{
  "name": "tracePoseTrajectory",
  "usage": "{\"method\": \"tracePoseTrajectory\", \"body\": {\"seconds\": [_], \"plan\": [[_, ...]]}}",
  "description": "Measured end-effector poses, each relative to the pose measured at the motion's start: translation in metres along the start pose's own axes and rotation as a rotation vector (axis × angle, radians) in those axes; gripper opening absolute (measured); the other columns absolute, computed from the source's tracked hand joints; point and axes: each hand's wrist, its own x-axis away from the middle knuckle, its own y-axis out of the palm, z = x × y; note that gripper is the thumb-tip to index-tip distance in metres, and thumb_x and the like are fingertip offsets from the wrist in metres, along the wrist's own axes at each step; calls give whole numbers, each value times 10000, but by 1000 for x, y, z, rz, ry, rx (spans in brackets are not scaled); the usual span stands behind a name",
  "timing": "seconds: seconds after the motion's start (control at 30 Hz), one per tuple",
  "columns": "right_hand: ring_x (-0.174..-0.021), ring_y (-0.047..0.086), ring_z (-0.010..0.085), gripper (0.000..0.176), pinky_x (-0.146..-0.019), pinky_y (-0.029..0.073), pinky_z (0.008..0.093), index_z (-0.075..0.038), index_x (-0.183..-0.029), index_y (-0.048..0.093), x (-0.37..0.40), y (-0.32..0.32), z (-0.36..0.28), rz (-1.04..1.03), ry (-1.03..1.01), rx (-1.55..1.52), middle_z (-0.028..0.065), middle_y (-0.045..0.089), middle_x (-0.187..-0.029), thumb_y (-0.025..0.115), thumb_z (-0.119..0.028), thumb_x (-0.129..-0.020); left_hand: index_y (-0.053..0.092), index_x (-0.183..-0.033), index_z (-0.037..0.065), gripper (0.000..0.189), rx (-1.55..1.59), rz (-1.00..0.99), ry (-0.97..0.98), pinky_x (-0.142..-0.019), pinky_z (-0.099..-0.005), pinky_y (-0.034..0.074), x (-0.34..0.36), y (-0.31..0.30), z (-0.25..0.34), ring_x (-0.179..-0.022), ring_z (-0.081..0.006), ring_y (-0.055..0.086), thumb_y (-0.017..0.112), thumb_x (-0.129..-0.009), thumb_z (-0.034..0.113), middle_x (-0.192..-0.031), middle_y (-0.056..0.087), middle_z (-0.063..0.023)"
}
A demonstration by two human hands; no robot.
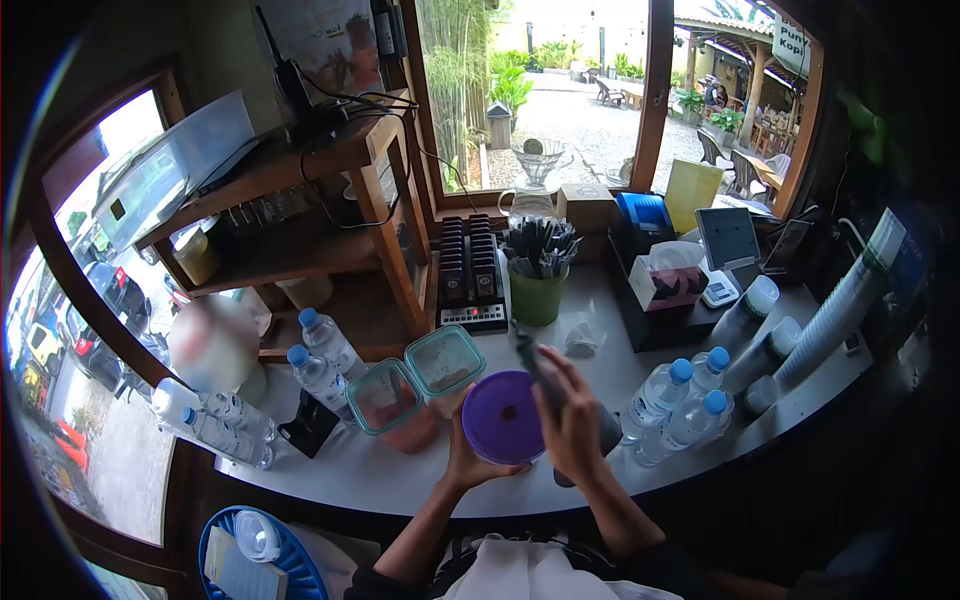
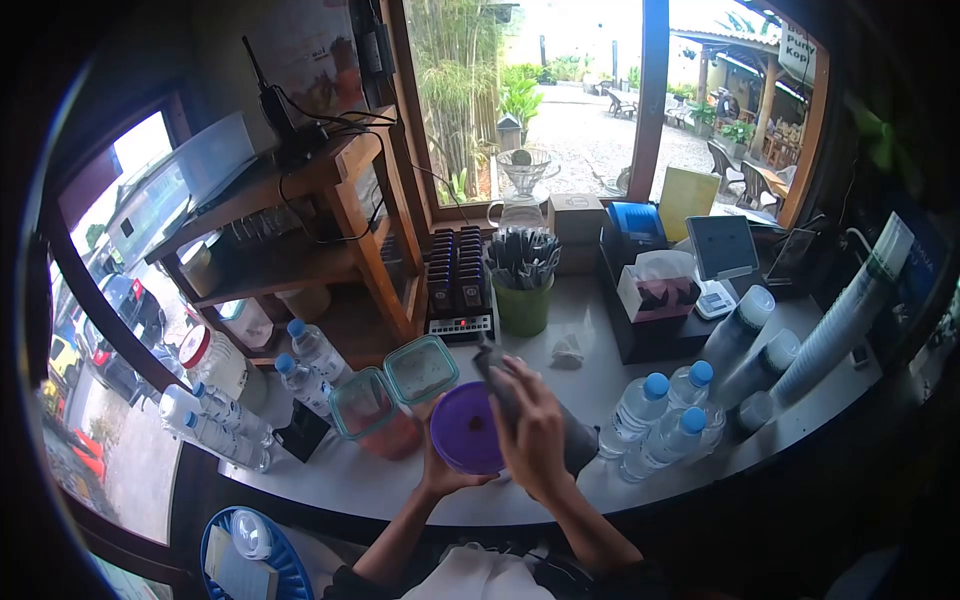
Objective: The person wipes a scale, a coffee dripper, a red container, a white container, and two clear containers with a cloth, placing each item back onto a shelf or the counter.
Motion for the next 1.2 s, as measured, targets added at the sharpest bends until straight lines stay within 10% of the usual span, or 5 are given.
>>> {"method": "tracePoseTrajectory", "body": {"seconds": [0.27,0.6,0.77,1.03,1.2], "plan": [[-1221,498,252,373,-1093,302,441,-61,-1173,600,38,-22,12,-656,-440,-191,132,569,-1251,592,-187,-821,114,-1434,78,1238,521,102,-338,-1058,-423,358,7,-3,5,-1261,-291,413,911,-499,233,-1361,349,-179],[-1026,509,311,359,-916,390,368,58,-1233,493,74,20,59,786,119,435,194,509,-1143,374,-186,-999,429,-1265,-19,1024,25,-6,-80,-967,-391,434,6,-8,1,-1098,-259,551,911,-452,375,-1157,563,-128],[-1330,292,434,505,-1090,212,481,-18,-1287,488,58,21,27,21,-191,-302,270,263,-1446,346,-382,-966,440,-1249,-32,1026,75,52,-123,-951,-382,445,3,-9,0,-1092,-248,557,909,-447,404,-1152,567,-130],[-1371,184,455,458,-1067,143,638,-263,-1274,546,121,50,65,67,-391,-191,252,170,-1494,573,-255,-817,441,-1233,-45,1062,270,131,-171,-949,-374,442,-9,-15,31,-1066,-237,564,906,-423,459,-1142,564,-128],[-1197,403,336,450,-1022,288,448,-57,-1262,501,65,18,33,-34,60,-612,213,409,-1311,413,-358,-939,405,-1273,-40,1092,343,17,-197,-976,-399,424,-10,-26,20,-1121,-264,529,909,-436,449,-1215,517,-156]]}}
